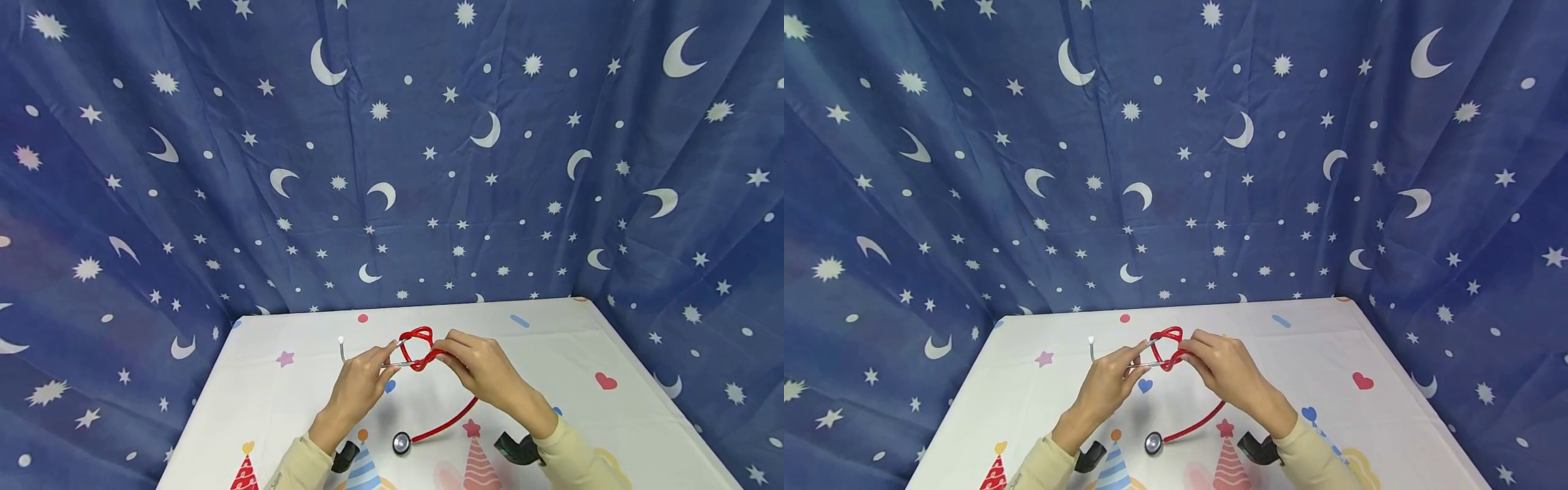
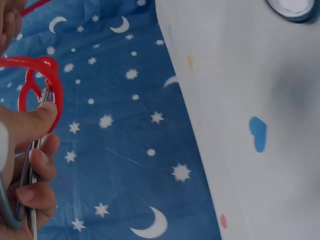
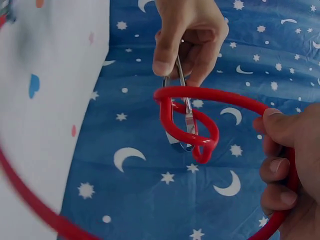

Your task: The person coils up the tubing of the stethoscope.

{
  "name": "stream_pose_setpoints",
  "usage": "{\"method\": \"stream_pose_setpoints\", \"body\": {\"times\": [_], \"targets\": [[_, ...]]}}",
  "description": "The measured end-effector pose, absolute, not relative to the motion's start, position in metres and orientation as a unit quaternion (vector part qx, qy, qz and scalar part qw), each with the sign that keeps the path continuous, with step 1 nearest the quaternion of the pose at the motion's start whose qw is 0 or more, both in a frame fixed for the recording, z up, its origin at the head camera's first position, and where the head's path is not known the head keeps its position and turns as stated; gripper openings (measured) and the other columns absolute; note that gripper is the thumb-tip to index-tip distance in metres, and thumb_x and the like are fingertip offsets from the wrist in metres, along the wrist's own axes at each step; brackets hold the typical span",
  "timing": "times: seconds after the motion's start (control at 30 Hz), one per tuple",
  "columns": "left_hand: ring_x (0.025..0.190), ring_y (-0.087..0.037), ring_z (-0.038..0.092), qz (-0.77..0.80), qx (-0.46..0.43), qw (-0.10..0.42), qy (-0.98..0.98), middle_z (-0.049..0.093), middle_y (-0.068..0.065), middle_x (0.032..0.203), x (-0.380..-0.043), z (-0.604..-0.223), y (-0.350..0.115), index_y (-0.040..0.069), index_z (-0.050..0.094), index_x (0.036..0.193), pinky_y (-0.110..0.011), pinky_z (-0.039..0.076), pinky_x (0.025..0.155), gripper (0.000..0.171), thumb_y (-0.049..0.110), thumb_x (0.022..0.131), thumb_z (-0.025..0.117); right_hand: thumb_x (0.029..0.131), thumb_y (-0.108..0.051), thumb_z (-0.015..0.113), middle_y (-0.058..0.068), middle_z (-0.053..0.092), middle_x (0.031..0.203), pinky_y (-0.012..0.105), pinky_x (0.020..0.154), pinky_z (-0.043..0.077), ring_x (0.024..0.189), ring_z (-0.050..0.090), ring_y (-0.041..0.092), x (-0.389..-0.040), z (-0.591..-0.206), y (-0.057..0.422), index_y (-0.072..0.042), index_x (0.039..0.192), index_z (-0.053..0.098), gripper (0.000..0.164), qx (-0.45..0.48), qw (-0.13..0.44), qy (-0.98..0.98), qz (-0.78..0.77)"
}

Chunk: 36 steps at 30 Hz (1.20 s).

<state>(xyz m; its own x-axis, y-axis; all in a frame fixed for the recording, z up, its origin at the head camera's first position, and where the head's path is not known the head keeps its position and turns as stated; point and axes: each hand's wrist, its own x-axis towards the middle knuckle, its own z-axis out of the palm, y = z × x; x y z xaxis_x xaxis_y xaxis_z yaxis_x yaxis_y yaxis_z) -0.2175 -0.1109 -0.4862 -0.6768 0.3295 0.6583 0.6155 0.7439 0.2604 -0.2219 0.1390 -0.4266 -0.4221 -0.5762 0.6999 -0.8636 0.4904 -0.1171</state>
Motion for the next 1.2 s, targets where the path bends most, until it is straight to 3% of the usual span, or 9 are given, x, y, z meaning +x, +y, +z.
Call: {"method": "stream_pose_setpoints", "body": {"times": [0.2,0.4,0.7,1.2], "targets": [[0.059,0.001,0.049,-0.231,-0.293,0.296,-0.879,0.067,0.008,0.077,-0.21,-0.476,-0.107,0.008,0.068,0.123,-0.01,0.039,0.053,0.044,0.02,0.082,0.08,0.09,-0.015,0.071,-0.006,0.062,0.08,0.01,0.055,0.041,0.061,0.05,0.002,-0.227,-0.415,0.14,-0.01,0.098,0.072,0.009,0.448,0.317,-0.803,0.23],[0.061,-0.001,0.053,-0.232,-0.332,0.294,-0.866,0.066,0.009,0.078,-0.204,-0.469,-0.106,0.009,0.068,0.123,-0.013,0.044,0.057,0.043,0.022,0.083,0.079,0.082,-0.01,0.078,-0.004,0.064,0.083,0.012,0.057,0.045,0.067,0.054,0.005,-0.233,-0.41,0.138,-0.011,0.1,0.073,0.019,0.453,0.322,-0.8,0.227],[0.064,-0.005,0.062,-0.25,-0.383,0.288,-0.842,0.07,0.005,0.083,-0.199,-0.464,-0.107,0.008,0.067,0.123,-0.012,0.047,0.06,0.044,0.021,0.083,0.078,0.079,-0.007,0.08,-0.005,0.064,0.085,0.01,0.06,0.046,0.069,0.057,0.004,-0.239,-0.41,0.139,-0.013,0.103,0.073,0.026,0.453,0.293,-0.803,0.253],[0.065,0.0,0.055,-0.237,-0.45,0.295,-0.809,0.066,0.008,0.081,-0.194,-0.458,-0.109,0.009,0.067,0.121,-0.007,0.043,0.062,0.042,0.024,0.084,0.078,0.088,-0.015,0.072,-0.009,0.064,0.085,0.018,0.061,0.048,0.07,0.05,0.0,-0.25,-0.413,0.141,-0.014,0.106,0.074,0.018,0.453,0.134,-0.807,0.354]]}}
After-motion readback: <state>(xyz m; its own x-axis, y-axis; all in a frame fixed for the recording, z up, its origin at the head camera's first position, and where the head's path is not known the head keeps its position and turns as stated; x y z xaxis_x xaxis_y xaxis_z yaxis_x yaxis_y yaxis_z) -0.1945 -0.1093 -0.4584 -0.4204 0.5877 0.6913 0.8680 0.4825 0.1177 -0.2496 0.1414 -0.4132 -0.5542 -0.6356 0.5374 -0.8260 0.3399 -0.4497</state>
